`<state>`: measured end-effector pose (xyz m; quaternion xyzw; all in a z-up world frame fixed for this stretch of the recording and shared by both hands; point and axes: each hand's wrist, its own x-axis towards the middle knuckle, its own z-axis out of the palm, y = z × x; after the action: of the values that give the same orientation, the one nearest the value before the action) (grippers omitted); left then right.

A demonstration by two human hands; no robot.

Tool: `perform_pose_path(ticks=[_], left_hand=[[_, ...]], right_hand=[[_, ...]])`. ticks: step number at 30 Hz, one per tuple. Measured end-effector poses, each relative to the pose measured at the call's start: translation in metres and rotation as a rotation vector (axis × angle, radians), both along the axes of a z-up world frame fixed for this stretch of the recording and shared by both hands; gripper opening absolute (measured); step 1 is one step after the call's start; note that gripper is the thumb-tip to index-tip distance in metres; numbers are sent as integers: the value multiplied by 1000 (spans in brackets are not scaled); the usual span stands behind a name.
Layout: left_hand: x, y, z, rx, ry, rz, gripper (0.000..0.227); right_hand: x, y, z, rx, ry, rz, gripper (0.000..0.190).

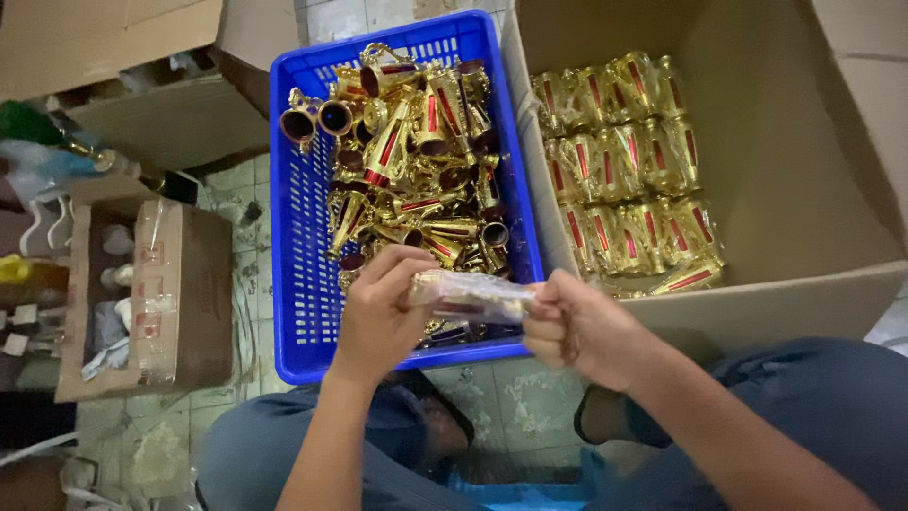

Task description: The person sits on the floor and repeatedly picks up small gold trophies from a blue basket, wraps each one individually in a clear plastic bag, and places the wrapped trophy into a cardboard box.

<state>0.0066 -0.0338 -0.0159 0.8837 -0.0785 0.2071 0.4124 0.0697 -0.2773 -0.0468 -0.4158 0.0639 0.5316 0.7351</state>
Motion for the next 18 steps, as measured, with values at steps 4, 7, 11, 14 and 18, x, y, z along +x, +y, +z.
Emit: perform_pose_path(ticks=[4,7,11,14,18], left_hand=[[-2,-7,-7,61,-21,-30,24],[-1,-10,-1,32,-83,-120,26],[-4,-6,20,156,-188,-174,47],[-4,12,13,419,-436,-147,28],[3,9,50,1121,-875,-90,100]], right_hand=[[20,-20,-5,34,-37,36,29],[27,-30,3,80,-102,87,29],[30,-37,26,134,-193,143,28],[33,-44,26,171,-237,180,27],[36,-46,26,242,-265,227,28]])
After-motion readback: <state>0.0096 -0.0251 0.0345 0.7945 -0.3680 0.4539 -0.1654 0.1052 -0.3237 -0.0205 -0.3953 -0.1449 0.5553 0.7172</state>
